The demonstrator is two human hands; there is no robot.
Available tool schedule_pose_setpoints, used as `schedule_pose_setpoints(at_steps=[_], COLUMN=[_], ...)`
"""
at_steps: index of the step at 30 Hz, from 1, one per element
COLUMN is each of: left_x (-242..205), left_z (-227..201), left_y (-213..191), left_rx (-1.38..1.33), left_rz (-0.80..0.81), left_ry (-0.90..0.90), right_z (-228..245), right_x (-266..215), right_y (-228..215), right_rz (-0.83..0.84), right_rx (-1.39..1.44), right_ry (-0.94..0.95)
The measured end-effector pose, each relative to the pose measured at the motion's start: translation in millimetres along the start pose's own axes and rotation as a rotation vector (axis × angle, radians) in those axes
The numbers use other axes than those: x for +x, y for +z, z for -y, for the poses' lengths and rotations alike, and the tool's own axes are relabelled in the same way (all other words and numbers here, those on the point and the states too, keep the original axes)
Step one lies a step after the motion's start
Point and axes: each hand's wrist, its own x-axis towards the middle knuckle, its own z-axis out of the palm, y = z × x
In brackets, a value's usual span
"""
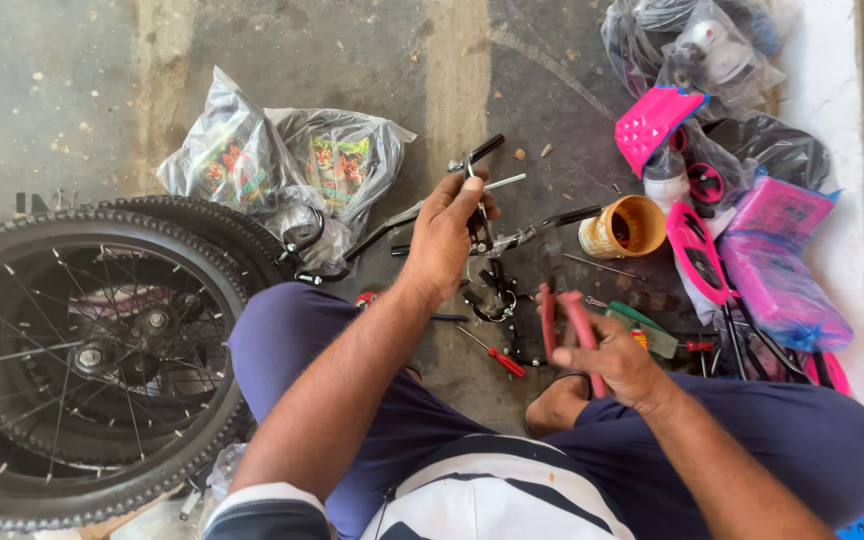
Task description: The person sits on the floor and assembles bicycle handlebars. They retrieve small parts from a container, insert bolts into the handlebar stem, and use pliers and a screwdriver to tighten the components.
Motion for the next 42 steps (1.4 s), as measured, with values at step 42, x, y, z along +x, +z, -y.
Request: schedule_pose_setpoints(at_steps=[42], left_x=[-49.8], left_z=[-0.5], left_y=[12.1], left_rx=[0.875], left_rz=[0.269], left_ry=[0.593], right_z=[-0.6], right_x=[-16.5], right_y=[83.2], right_rz=[-0.254], right_rx=[0.113], right_ry=[-0.012])
